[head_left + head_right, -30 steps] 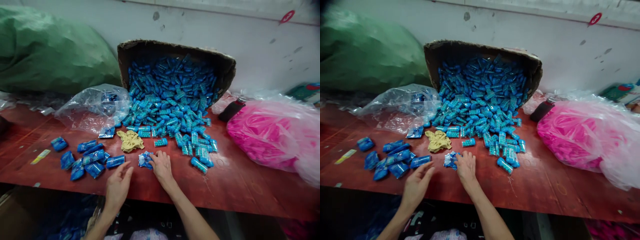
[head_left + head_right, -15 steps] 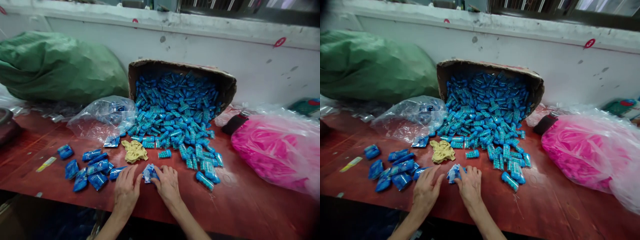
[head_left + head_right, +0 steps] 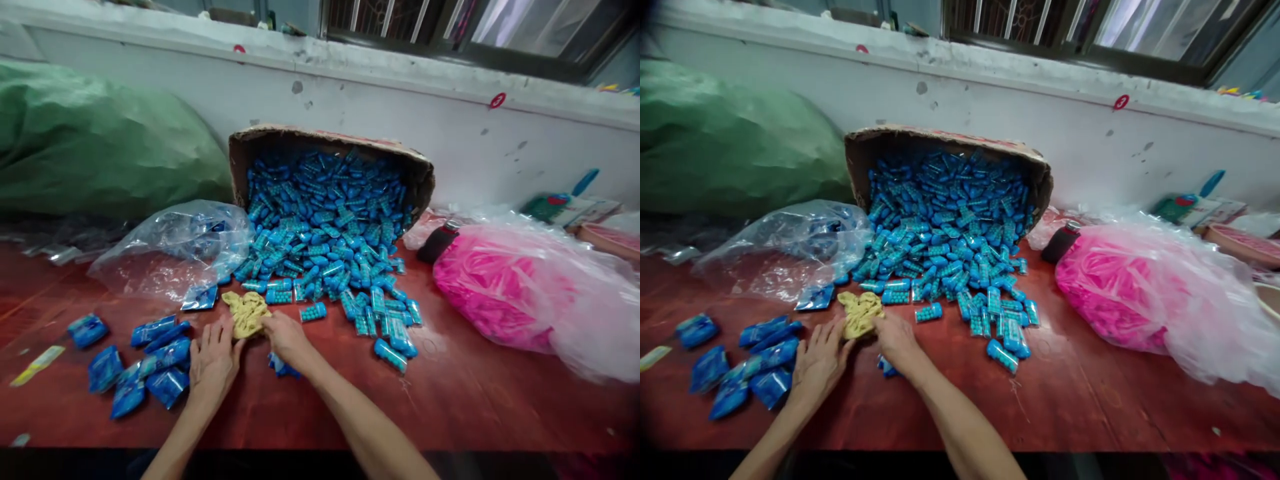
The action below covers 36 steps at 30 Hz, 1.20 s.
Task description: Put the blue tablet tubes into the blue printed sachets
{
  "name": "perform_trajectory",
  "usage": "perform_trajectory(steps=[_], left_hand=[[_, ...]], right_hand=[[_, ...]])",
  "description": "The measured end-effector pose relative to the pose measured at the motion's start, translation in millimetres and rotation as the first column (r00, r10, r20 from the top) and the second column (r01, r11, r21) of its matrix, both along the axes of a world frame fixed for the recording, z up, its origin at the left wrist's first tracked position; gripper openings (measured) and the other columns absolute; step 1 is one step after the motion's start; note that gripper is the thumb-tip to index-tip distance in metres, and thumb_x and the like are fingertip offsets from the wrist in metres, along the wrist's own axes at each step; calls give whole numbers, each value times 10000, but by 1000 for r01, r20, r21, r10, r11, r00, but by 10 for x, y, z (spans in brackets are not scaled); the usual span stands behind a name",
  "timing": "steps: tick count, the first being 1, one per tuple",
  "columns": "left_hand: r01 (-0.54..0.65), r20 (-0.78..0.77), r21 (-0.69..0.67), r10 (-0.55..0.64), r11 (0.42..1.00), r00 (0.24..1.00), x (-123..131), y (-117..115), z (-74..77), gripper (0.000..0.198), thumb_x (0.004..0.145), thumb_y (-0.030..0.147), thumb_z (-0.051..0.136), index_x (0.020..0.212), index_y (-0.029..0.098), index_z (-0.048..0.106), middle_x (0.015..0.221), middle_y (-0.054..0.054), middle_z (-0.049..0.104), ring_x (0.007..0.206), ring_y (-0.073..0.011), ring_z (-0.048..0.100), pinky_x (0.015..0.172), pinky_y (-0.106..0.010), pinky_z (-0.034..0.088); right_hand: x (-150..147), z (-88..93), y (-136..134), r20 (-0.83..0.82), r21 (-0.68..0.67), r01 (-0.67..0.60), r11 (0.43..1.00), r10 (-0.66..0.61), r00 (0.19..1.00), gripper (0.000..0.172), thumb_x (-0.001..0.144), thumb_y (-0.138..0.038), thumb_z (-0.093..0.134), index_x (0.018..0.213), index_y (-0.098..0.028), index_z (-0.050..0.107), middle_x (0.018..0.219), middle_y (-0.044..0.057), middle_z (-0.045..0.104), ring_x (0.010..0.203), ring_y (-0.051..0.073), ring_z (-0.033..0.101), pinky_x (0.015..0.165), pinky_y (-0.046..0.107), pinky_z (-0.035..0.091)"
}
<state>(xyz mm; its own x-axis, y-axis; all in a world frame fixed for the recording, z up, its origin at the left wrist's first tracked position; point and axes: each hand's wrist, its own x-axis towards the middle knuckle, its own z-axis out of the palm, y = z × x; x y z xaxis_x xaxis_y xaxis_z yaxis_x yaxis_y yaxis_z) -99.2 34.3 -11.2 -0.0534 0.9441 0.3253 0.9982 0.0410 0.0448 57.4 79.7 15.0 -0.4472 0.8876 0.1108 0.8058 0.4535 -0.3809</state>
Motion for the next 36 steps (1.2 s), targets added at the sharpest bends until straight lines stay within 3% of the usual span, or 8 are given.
perform_trajectory(steps=[4, 7, 13, 18, 25, 30, 33, 36], left_hand=[[99, 136, 51, -105, 994, 985, 242, -241, 55, 407, 832, 292, 364, 1166, 104, 502, 1165, -173, 557, 1137, -290, 425, 941, -423, 295], [219, 191, -119, -194, 968, 962, 494, -292, 64, 382, 823, 312, 394, 1142, 141, 518, 1053, -153, 592, 994, -274, 506, 827, -376, 381], [316, 238, -424, -233, 849, 943, 643, 67, 242, 378, 733, 360, 531, 1086, 229, 495, 1003, -84, 539, 855, -229, 558, 671, -300, 394], [423, 283, -404, -329, 811, 901, 592, 217, 311, 241, 659, 328, 604, 884, 252, 562, 895, -27, 542, 836, -206, 560, 675, -271, 379], [392, 346, -312, -281, 865, 895, 631, 59, 165, 118, 785, 299, 453, 829, 206, 509, 852, -51, 573, 810, -199, 555, 677, -281, 376], [389, 408, -266, -262, 882, 875, 607, -9, 215, 137, 816, 270, 383, 800, 204, 503, 831, -60, 593, 768, -195, 560, 642, -276, 370], [391, 621, -158, -216, 907, 753, 629, -53, 279, 177, 820, 301, 370, 739, 205, 495, 729, -33, 565, 697, -179, 539, 625, -274, 369], [322, 927, -58, -69, 945, 369, 738, -122, 266, 188, 773, 359, 441, 678, 203, 487, 602, 22, 507, 578, -141, 489, 568, -252, 377]], right_hand=[[450, 16, -288, 41, -20, 111, 994, -110, 993, 197, 850, -291, 484, 1025, -239, 559, 924, 37, 601, 847, 183, 534, 692, 260, 382], [551, -76, -476, 99, -25, 225, 974, -222, 970, 164, 810, -273, 541, 940, -176, 572, 905, 104, 583, 853, 255, 519, 677, 331, 378], [463, -225, -531, 71, -3, 266, 964, -265, 962, 32, 792, -205, 524, 818, -187, 519, 869, 89, 566, 838, 245, 500, 692, 333, 371], [523, -267, -476, -36, 10, 173, 985, -173, 984, 62, 769, -138, 504, 787, -196, 495, 787, 33, 571, 767, 196, 516, 661, 272, 367], [584, -276, -432, -189, -7, 110, 994, -110, 976, 96, 823, -166, 458, 898, -214, 492, 820, 2, 609, 777, 152, 568, 667, 219, 396], [611, -213, -390, -248, -14, 142, 990, -141, 958, 92, 854, -193, 415, 810, -194, 495, 749, 17, 609, 714, 155, 588, 608, 213, 405], [546, -108, -487, -268, -15, 186, 982, -184, 946, 154, 880, -229, 367, 809, -185, 496, 697, 26, 614, 635, 163, 596, 546, 222, 394], [396, -24, -644, -344, 56, 219, 974, -187, 920, 230, 903, -227, 285, 924, -170, 506, 734, 46, 641, 617, 161, 612, 546, 226, 401]])
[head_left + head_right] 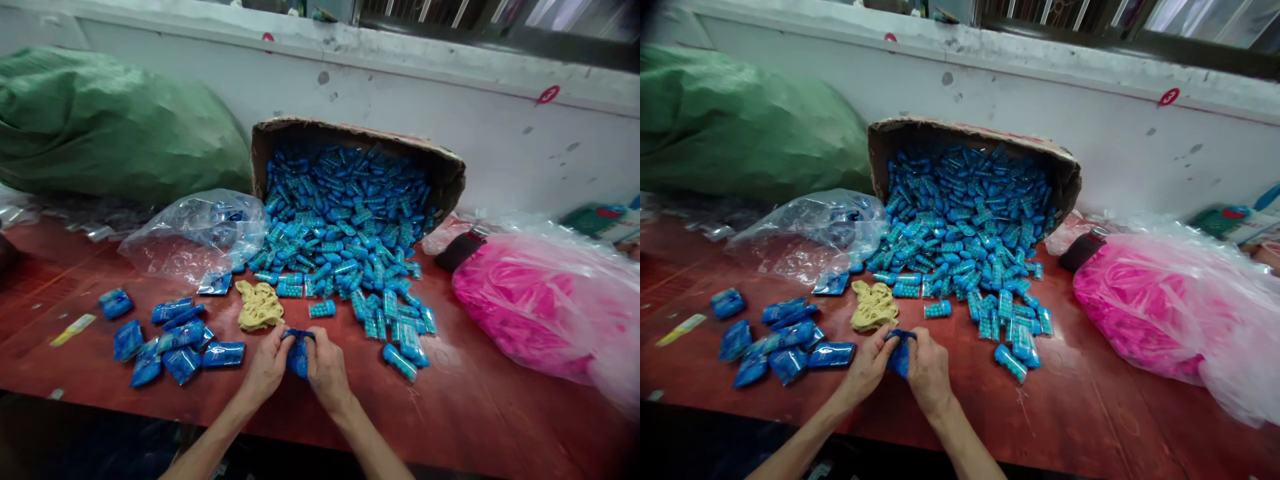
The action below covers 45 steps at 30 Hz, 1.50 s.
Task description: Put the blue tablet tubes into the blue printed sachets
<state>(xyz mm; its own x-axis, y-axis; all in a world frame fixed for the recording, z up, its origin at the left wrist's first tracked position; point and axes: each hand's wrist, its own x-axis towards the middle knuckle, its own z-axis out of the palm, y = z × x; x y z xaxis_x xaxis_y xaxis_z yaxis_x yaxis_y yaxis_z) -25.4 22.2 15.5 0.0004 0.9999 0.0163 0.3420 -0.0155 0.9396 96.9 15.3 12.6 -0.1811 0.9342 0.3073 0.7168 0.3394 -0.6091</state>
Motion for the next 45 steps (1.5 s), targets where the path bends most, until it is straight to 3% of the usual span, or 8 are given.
perform_trajectory(steps=[3, 9, 18, 26, 29, 33, 40, 45], left_hand=[[-138, 304, -126, 171, 982, 937, 156, -98, -87, 200, 672, 387, 547, 657, 194, 499, 567, 41, 508, 541, -124, 477, 526, -234, 386], [-305, 462, -305, 420, 902, 781, 309, -138, -158, 207, 669, 391, 547, 670, 194, 485, 514, 68, 460, 459, -82, 438, 448, -190, 355], [-264, 446, -337, 400, 904, 801, 339, -92, -18, 186, 717, 388, 472, 706, 204, 445, 451, 102, 362, 330, -59, 313, 321, -172, 240], [-41, -96, -17, 39, 999, 995, -3, 8, -144, 239, 796, 259, 384, 996, 173, 483, 771, -28, 612, 695, -170, 586, 642, -292, 457], [48, -480, 38, -24, 998, 877, 53, 7, -262, 359, 794, 149, 332, 1123, 137, 475, 964, -117, 632, 861, -214, 601, 725, -329, 452], [138, -819, 77, -16, 987, 574, 107, -57, -371, 442, 776, 71, 317, 1149, 170, 533, 1026, -142, 621, 895, -239, 587, 720, -352, 447], [272, -869, 262, 104, 926, 485, -83, -63, -672, 443, 760, 66, 338, 1113, 153, 591, 1193, -124, 579, 1129, -276, 460, 863, -414, 377], [149, -752, 345, 177, 927, 635, -76, -38, -651, 352, 806, 214, 366, 1044, 116, 607, 1106, -157, 620, 1052, -277, 522, 845, -424, 412]], right_hand=[[-113, -28, -75, -70, 99, -40, 994, 47, 996, 255, 891, -203, 272, 923, -171, 523, 723, 47, 652, 627, 161, 630, 569, 223, 418], [-85, -129, -11, -153, -8, 83, 997, -83, 985, 258, 905, -253, 270, 903, -159, 510, 667, 46, 651, 511, 166, 623, 468, 225, 393], [-65, -140, 57, -212, -58, 140, 989, -149, 966, 279, 895, -276, 273, 902, -151, 523, 638, 49, 639, 502, 179, 619, 462, 238, 403], [34, -162, 37, 47, 56, 22, 998, -25, 999, 267, 883, -168, 325, 1096, -133, 481, 889, 94, 655, 775, 191, 632, 644, 266, 463], [-7, -289, -11, 300, 102, 90, 991, -117, 947, 307, 842, -86, 356, 1111, -124, 499, 873, 119, 640, 781, 234, 599, 696, 364, 455], [-65, -373, -84, 449, 75, 161, 984, -177, 876, 339, 802, -46, 422, 1096, -181, 523, 812, 82, 617, 731, 241, 557, 690, 407, 433], [-74, -381, -75, 460, 80, 75, 994, -104, 882, 262, 825, -133, 465, 1066, -216, 525, 819, 54, 589, 728, 216, 519, 655, 359, 413], [212, -129, 160, 334, 53, -137, 989, 112, 936, 189, 867, -268, 439, 989, -268, 584, 756, -7, 599, 685, 150, 536, 607, 246, 398]])
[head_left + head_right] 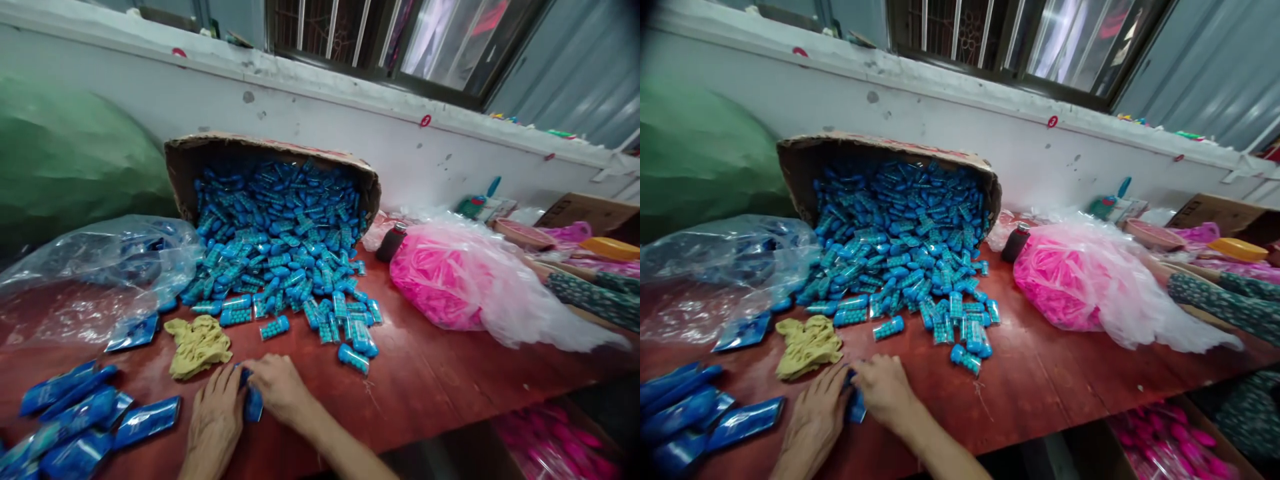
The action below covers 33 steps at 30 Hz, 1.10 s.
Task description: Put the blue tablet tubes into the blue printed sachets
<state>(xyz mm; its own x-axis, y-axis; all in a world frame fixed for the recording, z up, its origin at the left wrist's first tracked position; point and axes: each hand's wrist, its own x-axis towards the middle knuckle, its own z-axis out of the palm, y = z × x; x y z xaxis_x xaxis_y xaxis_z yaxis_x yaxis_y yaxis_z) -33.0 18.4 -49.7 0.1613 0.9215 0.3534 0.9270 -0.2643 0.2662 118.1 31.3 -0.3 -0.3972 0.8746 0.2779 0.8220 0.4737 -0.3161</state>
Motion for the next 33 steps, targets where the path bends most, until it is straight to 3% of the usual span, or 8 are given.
perform_trajectory(steps=[4, 7, 12, 16, 20, 24, 29, 33], left_hand=[[-28, 322, -38, 39, 999, 946, -11, -105, 187, 364, 843, 254, 334, 1141, 143, 510, 1152, -124, 578, 1080, -205, 512, 892, -359, 418], [-43, 389, -69, 66, 997, 919, -57, -213, 242, 344, 841, 249, 349, 1121, 145, 519, 1127, -117, 585, 1073, -199, 516, 906, -358, 418], [-54, 234, -53, 64, 997, 970, -92, -358, 112, 354, 831, 247, 378, 1112, 118, 551, 1174, -148, 565, 1144, -237, 466, 948, -404, 381], [-1, 17, -90, 2, 996, 1000, -62, -432, 31, 382, 826, 230, 382, 1173, 166, 529, 1259, -132, 521, 1202, -295, 402, 932, -491, 362], [25, -104, -124, -38, 992, 994, -24, -371, 82, 373, 810, 200, 407, 1151, 211, 558, 1236, -126, 545, 1166, -325, 437, 894, -518, 373], [-46, -91, -83, 38, 995, 995, 19, -141, 175, 343, 809, 189, 409, 1096, 204, 596, 1203, -138, 566, 1135, -316, 467, 890, -500, 381], [-43, 56, -14, 43, 999, 998, 23, -221, 160, 324, 802, 186, 418, 1069, 170, 602, 1217, -171, 539, 1143, -311, 461, 889, -477, 401], [-91, 442, -78, 117, 993, 889, 3, -570, 205, 359, 790, 272, 467, 1129, 175, 532, 1159, -141, 574, 1038, -247, 540, 873, -409, 428]], right_hand=[[282, 162, 236, -123, -28, 113, 993, -115, 986, 266, 890, -181, 380, 1034, -236, 597, 880, 30, 619, 804, 150, 560, 693, 234, 400], [305, 173, 257, -169, -69, 112, 991, -122, 978, 248, 883, -187, 402, 1013, -212, 611, 893, 49, 618, 847, 169, 554, 735, 256, 403], [6, 76, -210, -73, -98, 107, 989, -114, 991, 213, 821, -249, 532, 1024, -241, 597, 926, 63, 618, 846, 217, 542, 735, 344, 421], [-170, -159, -569, 11, -72, 80, 994, -79, 997, 406, 775, -291, 597, 1169, -256, 507, 1197, 88, 549, 1110, 322, 437, 908, 554, 304], [-160, -249, -513, 33, -99, 33, 995, -30, 999, 390, 807, -238, 560, 1185, -299, 491, 1225, 49, 545, 1152, 323, 421, 928, 582, 289], [-176, -189, -261, 28, -48, 33, 998, -32, 999, 332, 836, -189, 507, 1148, -298, 529, 1193, 64, 567, 1135, 304, 453, 906, 579, 323], [-168, -201, -264, -14, 45, 59, 997, -58, 998, 331, 838, -117, 458, 1107, -273, 573, 1136, 73, 600, 1122, 284, 461, 938, 574, 276], [-96, -141, -419, -74, 90, 113, 990, -106, 992, 322, 826, -97, 447, 1030, -275, 622, 1072, 73, 617, 1073, 264, 476, 950, 555, 251]])
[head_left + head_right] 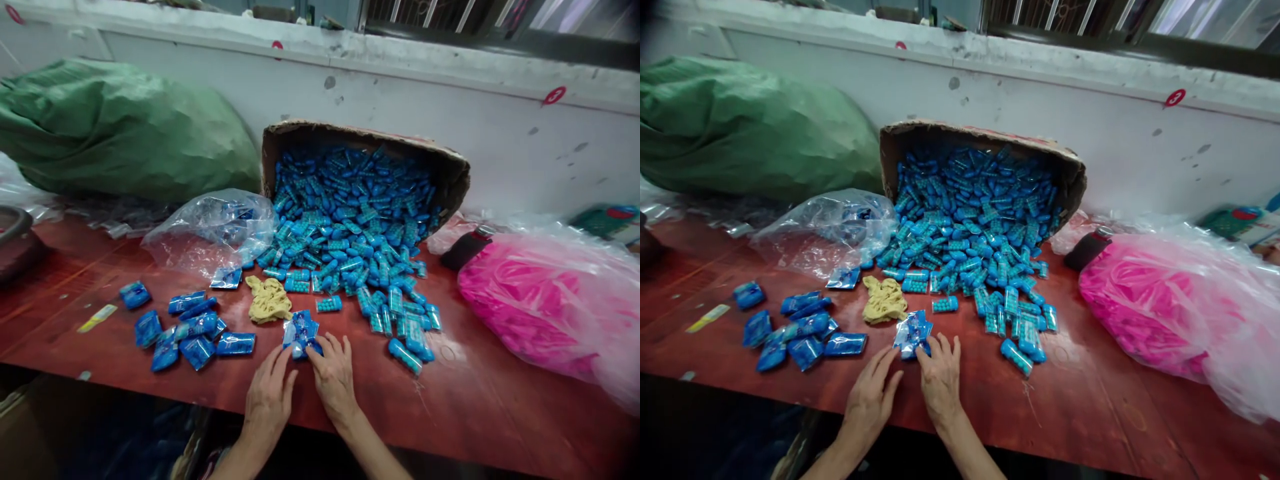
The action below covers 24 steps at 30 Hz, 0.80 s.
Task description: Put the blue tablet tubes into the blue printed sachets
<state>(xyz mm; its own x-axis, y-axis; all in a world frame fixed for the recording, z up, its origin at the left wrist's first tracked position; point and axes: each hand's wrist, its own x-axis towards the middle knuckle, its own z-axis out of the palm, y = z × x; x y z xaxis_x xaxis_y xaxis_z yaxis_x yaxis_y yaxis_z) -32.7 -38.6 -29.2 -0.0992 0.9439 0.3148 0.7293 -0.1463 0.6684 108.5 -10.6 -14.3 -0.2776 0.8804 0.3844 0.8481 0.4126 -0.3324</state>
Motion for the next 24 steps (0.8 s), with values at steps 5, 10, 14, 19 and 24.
perform_trajectory(steps=[5, 10, 14, 19, 24], left_hand=[[67, 671, -526, 365, 848, 646, 96, -40, 246, 460, 666, 432, 592, 1015, 138, 533, 760, -48, 637, 510, -123, 558, 456, -247, 426], [248, 838, -528, 451, 812, 308, 193, 84, 313, 314, 607, 409, 654, 728, 135, 559, 543, 31, 562, 441, -69, 502, 418, -173, 337], [209, 812, -526, 413, 824, 413, 180, 79, 315, 288, 607, 401, 645, 717, 144, 577, 586, 25, 590, 428, -71, 494, 402, -181, 322], [129, 704, -414, 227, 901, 673, 36, 111, 376, 304, 640, 377, 608, 856, 163, 625, 697, -10, 651, 501, -100, 525, 438, -202, 371], [184, 680, -498, 250, 847, 690, 98, 118, 388, 366, 571, 344, 647, 880, 152, 619, 500, 51, 566, 375, -80, 436, 362, -190, 324]], right_hand=[[-28, 174, -174, -114, 22, 8, 1000, -5, 993, 289, 840, -126, 441, 1008, -264, 631, 986, 66, 623, 978, 230, 510, 935, 491, 291], [-34, 169, -259, -378, -93, -15, 996, -22, 925, 376, 799, -202, 527, 1172, -252, 529, 1114, 90, 569, 1030, 239, 494, 916, 435, 351], [26, 147, -115, -729, -438, -126, 890, -270, 629, 403, 717, -263, 598, 1107, -166, 563, 993, 85, 620, 875, 208, 570, 767, 321, 459], [16, 151, 21, -794, -541, -303, 784, -357, 492, 171, 719, -281, 562, 640, -136, 604, 530, -30, 558, 498, 102, 479, 511, 210, 406], [-67, 135, -36, -791, -556, -269, 786, -402, 461, 163, 706, -271, 554, 606, -142, 561, 507, -52, 503, 482, 87, 424, 482, 194, 351]])
